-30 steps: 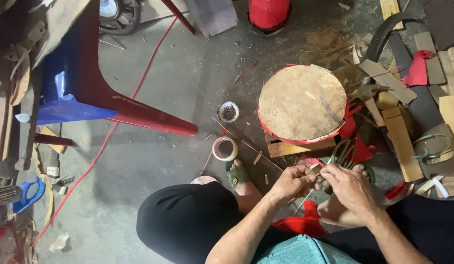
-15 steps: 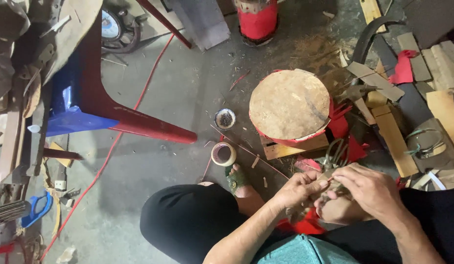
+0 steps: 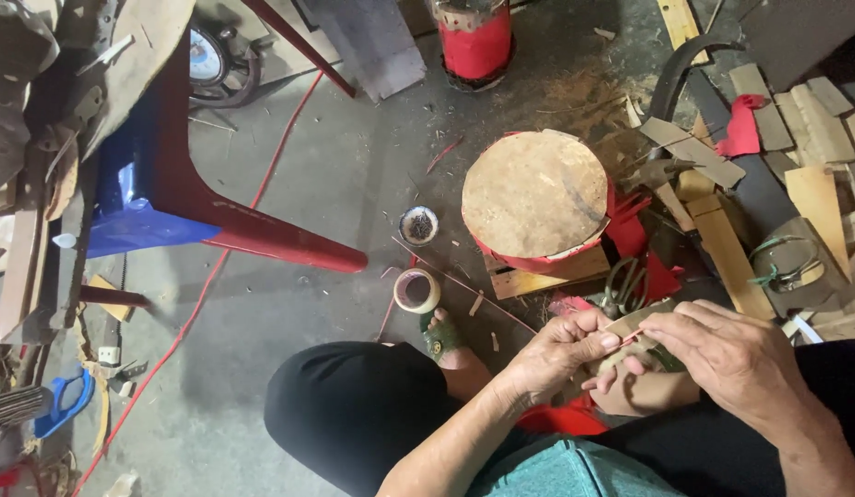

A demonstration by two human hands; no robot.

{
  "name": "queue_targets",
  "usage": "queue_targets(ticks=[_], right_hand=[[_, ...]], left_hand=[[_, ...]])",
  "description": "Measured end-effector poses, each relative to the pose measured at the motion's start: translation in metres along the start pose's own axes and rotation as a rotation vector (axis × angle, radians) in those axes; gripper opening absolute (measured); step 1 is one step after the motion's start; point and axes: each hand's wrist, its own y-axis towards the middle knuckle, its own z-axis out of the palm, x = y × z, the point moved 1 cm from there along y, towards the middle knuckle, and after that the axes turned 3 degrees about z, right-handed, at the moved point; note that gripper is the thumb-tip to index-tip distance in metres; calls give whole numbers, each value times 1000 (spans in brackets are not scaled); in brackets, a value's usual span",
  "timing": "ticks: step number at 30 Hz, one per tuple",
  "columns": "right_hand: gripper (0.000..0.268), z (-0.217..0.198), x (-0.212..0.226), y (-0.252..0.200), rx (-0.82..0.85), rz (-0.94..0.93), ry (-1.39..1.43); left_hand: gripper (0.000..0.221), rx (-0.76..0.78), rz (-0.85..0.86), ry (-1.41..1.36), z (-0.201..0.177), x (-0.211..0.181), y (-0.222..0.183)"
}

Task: Threading a red cord through the holes of a wooden drum rim to prepare it for assembly.

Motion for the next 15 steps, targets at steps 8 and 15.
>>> queue_targets(ticks=[8, 15], right_hand=[[52, 1, -1, 5, 62, -103, -145], [22, 15, -6, 2, -59, 7, 21]], left_hand=[[12, -71, 30, 16, 0, 2, -2], [13, -5, 9, -28, -5, 0, -4]])
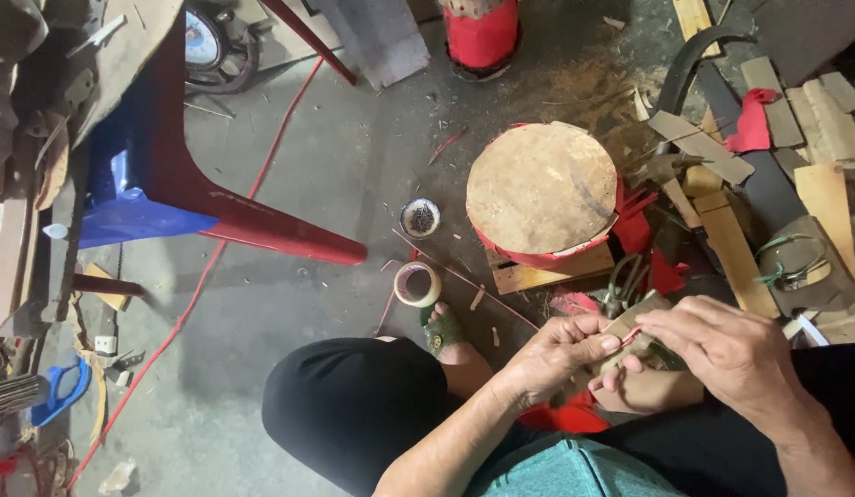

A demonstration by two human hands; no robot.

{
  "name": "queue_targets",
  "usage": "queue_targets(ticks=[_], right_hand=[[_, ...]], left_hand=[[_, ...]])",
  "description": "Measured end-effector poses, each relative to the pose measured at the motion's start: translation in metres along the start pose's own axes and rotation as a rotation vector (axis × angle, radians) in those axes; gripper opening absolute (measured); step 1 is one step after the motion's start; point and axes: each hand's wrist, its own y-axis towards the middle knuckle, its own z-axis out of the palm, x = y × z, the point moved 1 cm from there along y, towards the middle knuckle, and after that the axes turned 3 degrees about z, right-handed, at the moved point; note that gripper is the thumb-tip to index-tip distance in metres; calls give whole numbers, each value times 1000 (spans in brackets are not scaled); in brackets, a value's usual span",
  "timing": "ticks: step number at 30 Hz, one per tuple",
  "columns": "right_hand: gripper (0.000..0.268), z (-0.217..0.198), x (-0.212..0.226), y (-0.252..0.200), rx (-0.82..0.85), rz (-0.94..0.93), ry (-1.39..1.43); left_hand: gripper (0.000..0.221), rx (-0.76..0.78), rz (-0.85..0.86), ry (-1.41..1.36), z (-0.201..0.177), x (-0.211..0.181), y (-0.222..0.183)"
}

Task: Threading a red cord through the holes of a wooden drum rim to prepare it for assembly.

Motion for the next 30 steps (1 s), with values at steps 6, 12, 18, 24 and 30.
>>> queue_targets(ticks=[6, 12, 18, 24, 30], right_hand=[[30, 47, -41, -31, -151, 590, 454], [15, 110, -94, -67, 1, 946, 1363], [17, 101, -64, -32, -70, 819, 1374], [10, 90, -25, -5, -265, 915, 1130], [11, 89, -34, -6, -270, 917, 1226]], left_hand=[[12, -141, 60, -46, -5, 12, 5], [10, -206, 88, 172, -6, 16, 7], [10, -300, 62, 209, -7, 0, 14], [11, -376, 174, 357, -4, -8, 27], [28, -322, 71, 355, 12, -24, 27]])
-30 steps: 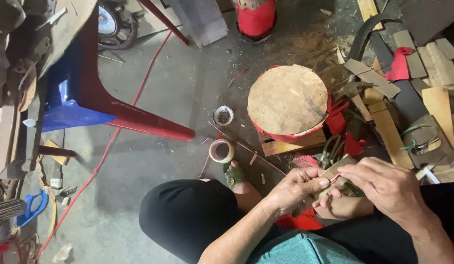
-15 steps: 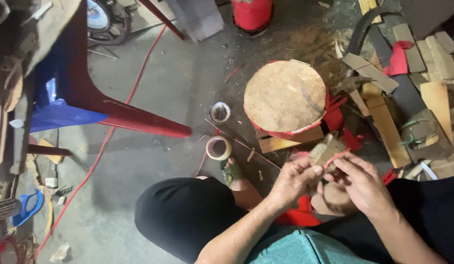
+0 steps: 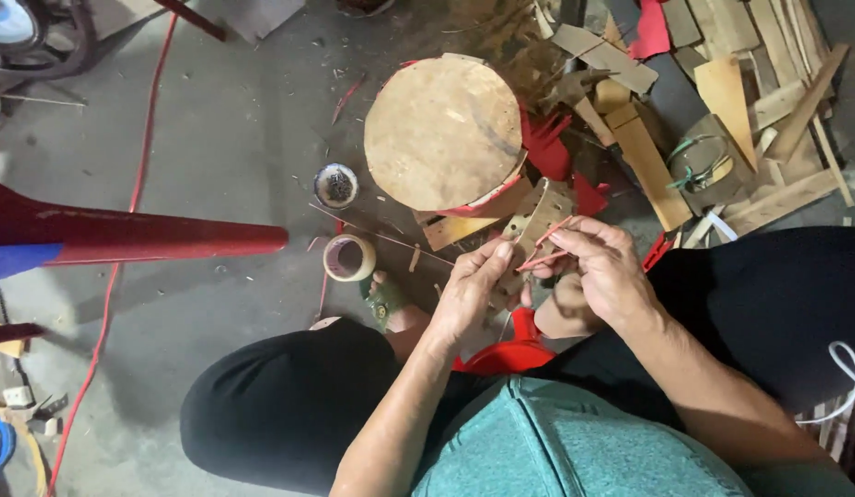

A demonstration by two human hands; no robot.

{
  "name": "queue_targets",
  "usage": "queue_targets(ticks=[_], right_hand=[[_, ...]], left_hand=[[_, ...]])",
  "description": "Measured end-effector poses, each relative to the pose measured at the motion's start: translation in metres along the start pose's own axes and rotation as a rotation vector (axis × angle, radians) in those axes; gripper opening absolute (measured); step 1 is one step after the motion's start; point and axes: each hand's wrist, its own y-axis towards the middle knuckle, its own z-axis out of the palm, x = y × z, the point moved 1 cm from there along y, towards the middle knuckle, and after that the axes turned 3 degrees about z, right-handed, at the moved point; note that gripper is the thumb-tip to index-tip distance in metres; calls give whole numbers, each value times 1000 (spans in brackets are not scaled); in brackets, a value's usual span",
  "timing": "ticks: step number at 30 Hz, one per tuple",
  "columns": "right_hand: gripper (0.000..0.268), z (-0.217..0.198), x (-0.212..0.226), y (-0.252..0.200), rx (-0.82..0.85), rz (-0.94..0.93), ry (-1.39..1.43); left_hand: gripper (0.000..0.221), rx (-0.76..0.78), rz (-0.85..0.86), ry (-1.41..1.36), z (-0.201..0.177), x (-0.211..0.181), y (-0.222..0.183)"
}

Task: Threading a red cord through the holes of a wooden drum rim to prepare it for assembly.

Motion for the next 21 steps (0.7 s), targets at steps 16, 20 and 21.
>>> queue_targets(ticks=[16, 20, 21], right_hand=[[11, -16, -33, 9, -21, 37, 143], [9, -7, -23, 4, -10, 92, 132], [9, -6, -23, 4, -4, 104, 129]], left_hand=[[22, 153, 69, 24, -28, 25, 3], [15, 142, 42, 31, -30, 20, -1], [13, 133, 30, 18, -30, 19, -2]])
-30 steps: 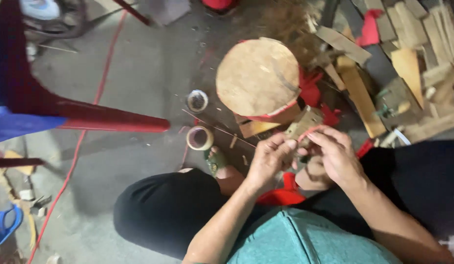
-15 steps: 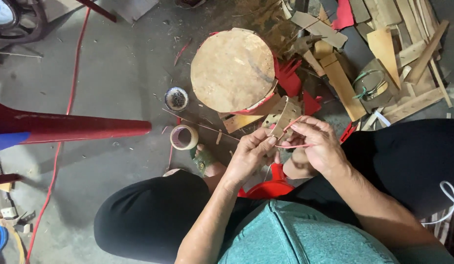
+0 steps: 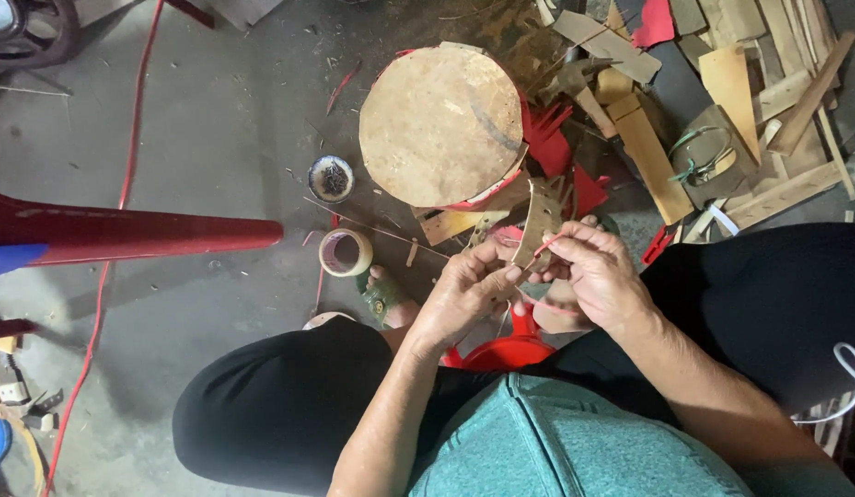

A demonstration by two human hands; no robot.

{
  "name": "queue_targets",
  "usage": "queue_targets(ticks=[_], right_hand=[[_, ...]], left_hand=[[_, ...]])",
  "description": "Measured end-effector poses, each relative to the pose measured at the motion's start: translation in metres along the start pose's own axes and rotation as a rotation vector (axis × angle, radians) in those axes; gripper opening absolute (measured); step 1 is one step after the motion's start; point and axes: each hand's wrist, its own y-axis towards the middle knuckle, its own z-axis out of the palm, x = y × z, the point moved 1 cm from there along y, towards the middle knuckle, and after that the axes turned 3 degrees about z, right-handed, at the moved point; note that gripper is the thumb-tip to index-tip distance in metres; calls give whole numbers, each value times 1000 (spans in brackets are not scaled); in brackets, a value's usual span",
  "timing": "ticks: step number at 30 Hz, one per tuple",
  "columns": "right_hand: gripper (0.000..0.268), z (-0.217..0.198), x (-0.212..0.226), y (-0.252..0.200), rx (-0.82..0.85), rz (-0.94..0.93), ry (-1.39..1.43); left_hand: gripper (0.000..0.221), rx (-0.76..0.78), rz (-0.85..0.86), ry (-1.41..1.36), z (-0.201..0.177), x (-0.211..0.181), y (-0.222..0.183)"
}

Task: Threading a red cord through the holes of a wooden drum rim to prepare it for assembly.

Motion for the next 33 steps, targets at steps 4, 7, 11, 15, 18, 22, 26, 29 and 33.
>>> queue_targets(ticks=[4, 7, 11, 15, 18, 22, 26, 29, 33], right_hand=[[11, 1, 0, 0, 0, -50, -38], [10, -3, -5, 2, -25, -68, -68], [12, -6, -8, 5, -39, -77, -106], [12, 3, -5, 1, -33, -146, -176], [15, 6, -4, 1, -19, -174, -207], [16, 3, -7, 2, -28, -168, -204], [20, 4, -8, 4, -31, -160, -270], [21, -5, 2, -5, -88, -268, -500], [40, 4, 5, -25, 129, -820, -765]], left_hand=[[9, -15, 11, 96, 4, -6, 3], [6, -58, 51, 170, -6, 20, 6], [8, -161, 158, 270, -10, 41, 6], [12, -245, 125, 201, -2, 46, 7], [16, -295, 61, 57, -5, 51, 5], [16, -284, 47, 30, 7, 27, 4], [14, -319, 89, 55, 1, 41, 7], [14, -378, 110, 31, -7, 57, 9], [15, -447, 145, -2, -9, 67, 12]])
